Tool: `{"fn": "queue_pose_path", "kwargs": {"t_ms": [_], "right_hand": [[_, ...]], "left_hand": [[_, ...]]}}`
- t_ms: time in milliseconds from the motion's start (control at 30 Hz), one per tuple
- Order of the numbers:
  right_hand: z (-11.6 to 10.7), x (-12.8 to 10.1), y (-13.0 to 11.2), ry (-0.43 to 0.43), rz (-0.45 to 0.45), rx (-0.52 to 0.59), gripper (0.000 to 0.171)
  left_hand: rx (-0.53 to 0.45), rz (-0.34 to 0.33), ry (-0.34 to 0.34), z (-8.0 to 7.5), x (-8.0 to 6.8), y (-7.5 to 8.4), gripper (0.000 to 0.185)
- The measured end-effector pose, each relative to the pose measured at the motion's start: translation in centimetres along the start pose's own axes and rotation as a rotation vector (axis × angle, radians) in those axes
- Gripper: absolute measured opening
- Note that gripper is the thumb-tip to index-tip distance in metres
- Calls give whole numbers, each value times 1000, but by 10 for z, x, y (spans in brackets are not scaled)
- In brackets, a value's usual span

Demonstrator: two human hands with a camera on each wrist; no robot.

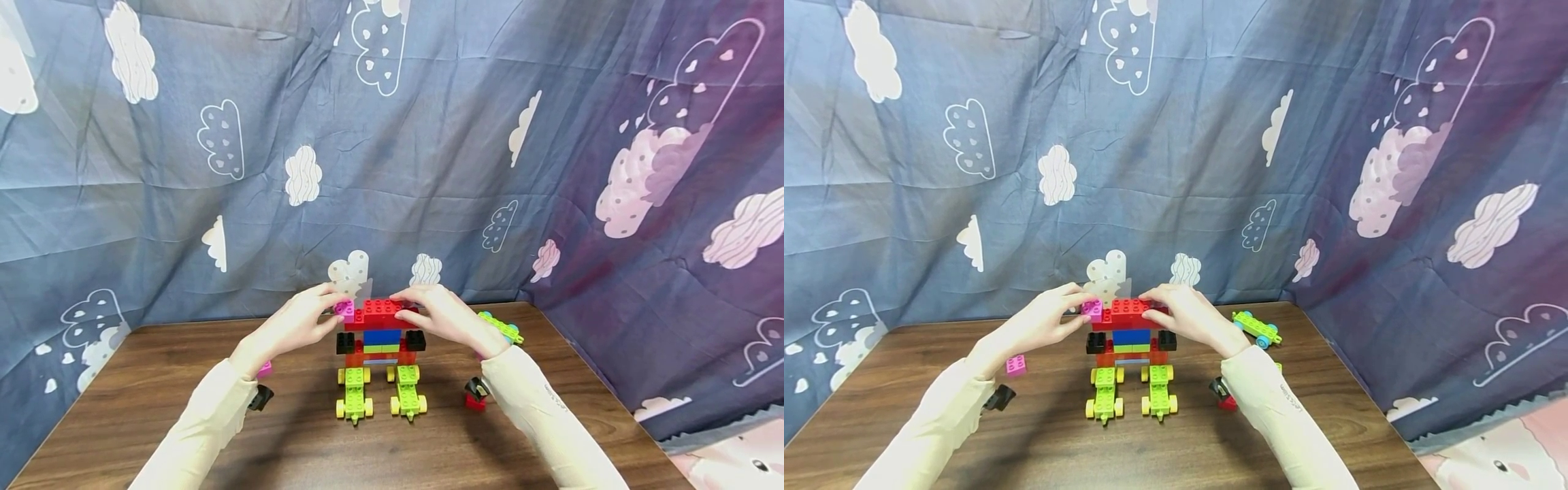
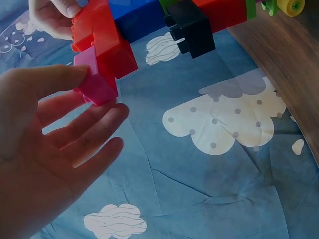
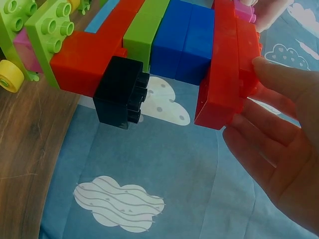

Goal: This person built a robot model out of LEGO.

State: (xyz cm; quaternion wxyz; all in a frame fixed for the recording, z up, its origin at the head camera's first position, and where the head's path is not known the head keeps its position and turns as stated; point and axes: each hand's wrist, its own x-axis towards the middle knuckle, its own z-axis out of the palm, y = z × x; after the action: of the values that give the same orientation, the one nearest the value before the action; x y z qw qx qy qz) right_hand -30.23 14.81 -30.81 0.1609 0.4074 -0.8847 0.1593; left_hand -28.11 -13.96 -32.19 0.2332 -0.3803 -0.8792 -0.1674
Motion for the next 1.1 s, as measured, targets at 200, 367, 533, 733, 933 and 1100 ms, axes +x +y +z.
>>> {"fn": "queue_pose_path", "kwargs": {"t_ms": [200,367,533,733,933,1100], "right_hand": [[1,0,2,-17,27,6,35],[3,0,3,-22,33,1,35],[2,0,2,-15,19,-6,35],[-1,0,0,-10,17,-2,35],[-2,0,-2,-13,18,11,35],[-1,0,-1,-14,17,5,35]], "left_hand": [[-144,-75,-57,-1,-1,-3,35],[-231,-84,-44,2,-2,-5,29],[-239,-101,-43,2,-2,-5,29],[-196,-113,-79,0,1,-3,32],[-209,-144,-96,0,1,-1,34],[-224,-153,-83,2,-1,-2,34]]}}
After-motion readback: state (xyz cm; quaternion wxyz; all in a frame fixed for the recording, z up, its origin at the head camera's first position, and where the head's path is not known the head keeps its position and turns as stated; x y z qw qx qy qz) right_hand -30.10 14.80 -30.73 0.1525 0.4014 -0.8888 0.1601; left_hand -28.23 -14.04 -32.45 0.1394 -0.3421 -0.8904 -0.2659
